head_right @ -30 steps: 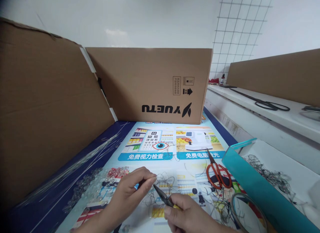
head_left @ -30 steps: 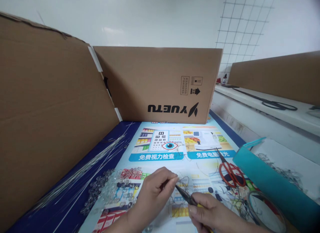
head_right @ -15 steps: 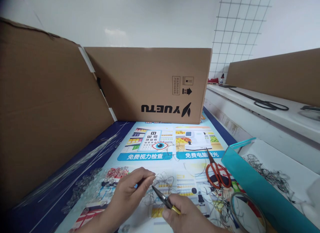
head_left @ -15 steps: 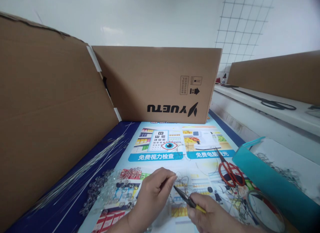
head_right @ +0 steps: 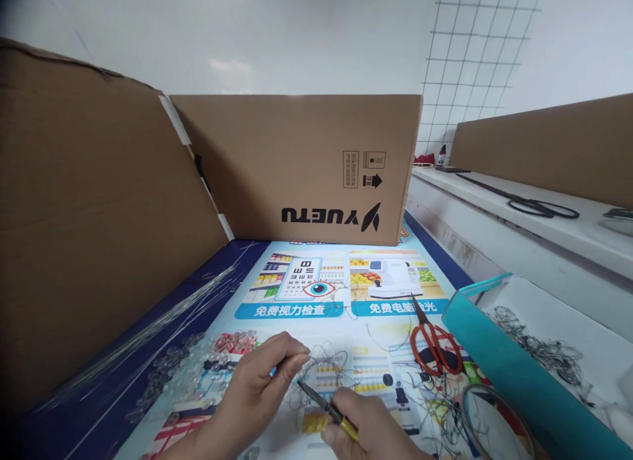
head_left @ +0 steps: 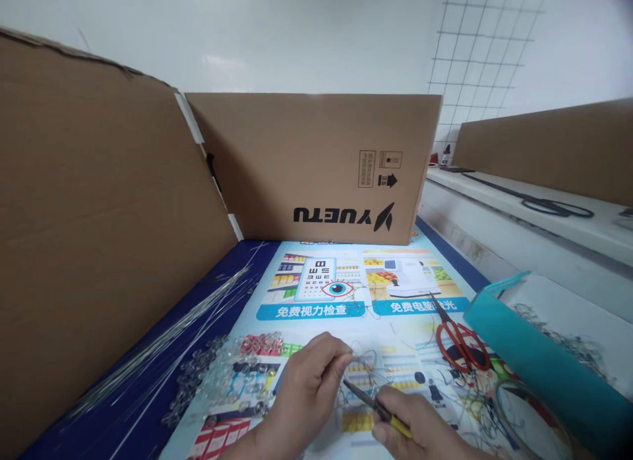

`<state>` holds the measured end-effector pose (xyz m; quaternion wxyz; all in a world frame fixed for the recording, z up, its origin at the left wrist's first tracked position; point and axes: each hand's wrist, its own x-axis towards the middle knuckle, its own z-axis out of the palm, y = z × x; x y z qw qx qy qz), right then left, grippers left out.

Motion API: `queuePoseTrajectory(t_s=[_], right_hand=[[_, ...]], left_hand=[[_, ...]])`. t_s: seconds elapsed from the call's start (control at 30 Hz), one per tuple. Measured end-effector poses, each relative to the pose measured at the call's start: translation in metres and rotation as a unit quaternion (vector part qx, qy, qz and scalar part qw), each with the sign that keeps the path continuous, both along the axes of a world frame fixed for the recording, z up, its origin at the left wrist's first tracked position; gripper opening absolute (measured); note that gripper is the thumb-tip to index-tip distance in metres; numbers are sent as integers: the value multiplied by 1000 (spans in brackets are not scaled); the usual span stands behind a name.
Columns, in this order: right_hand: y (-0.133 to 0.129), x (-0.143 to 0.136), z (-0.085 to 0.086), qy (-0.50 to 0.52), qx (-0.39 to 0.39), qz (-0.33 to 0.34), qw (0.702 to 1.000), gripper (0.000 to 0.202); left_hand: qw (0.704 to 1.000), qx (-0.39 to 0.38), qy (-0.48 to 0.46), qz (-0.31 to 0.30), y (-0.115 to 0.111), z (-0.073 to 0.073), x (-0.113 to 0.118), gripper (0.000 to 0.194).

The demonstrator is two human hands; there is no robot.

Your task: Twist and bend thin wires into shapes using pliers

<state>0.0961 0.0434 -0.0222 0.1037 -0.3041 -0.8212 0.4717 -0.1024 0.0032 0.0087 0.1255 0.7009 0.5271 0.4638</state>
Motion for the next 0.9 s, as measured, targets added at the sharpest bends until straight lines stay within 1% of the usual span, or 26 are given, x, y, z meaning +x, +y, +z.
queuePoseTrajectory(t_s=[0.17,0.23,0.33,0.4,0.5,0.6,0.7,0.8,0.83,0.9], right_hand=[[0,1,3,-19,32,-13,999,18],[0,1,3,-8,25,-13,1000,17],[1,0,3,9,-8,-17,1000,17],[1,-1,3,20,-32,-23,999,19],[0,-3,7,42,-63,-32,997,27],[-1,-5,10,49,-90,-40,994,37],[-2,-5,9,42,-105,-32,993,40],[0,-2,9,36,-101,-9,994,37],[1,-1,12,33,-96,2,995,34],[4,3,23,8,-80,28,996,28]], left_hand=[[1000,-6,-10,-18,0,2,-1,16],[999,-28,-30,-28,1,2,-3,17],[993,-79,-87,-30,4,1,-5,18],[983,-116,-140,-32,6,-1,-5,18],[957,-168,-230,-50,7,-6,-3,17],[936,-203,-281,-64,8,-10,-1,20],[935,-209,-280,-59,7,-10,0,21],[952,-188,-238,-49,6,-9,-1,20],[958,-181,-220,-44,6,-8,-1,20],[966,-171,-189,-31,6,-8,-3,20]])
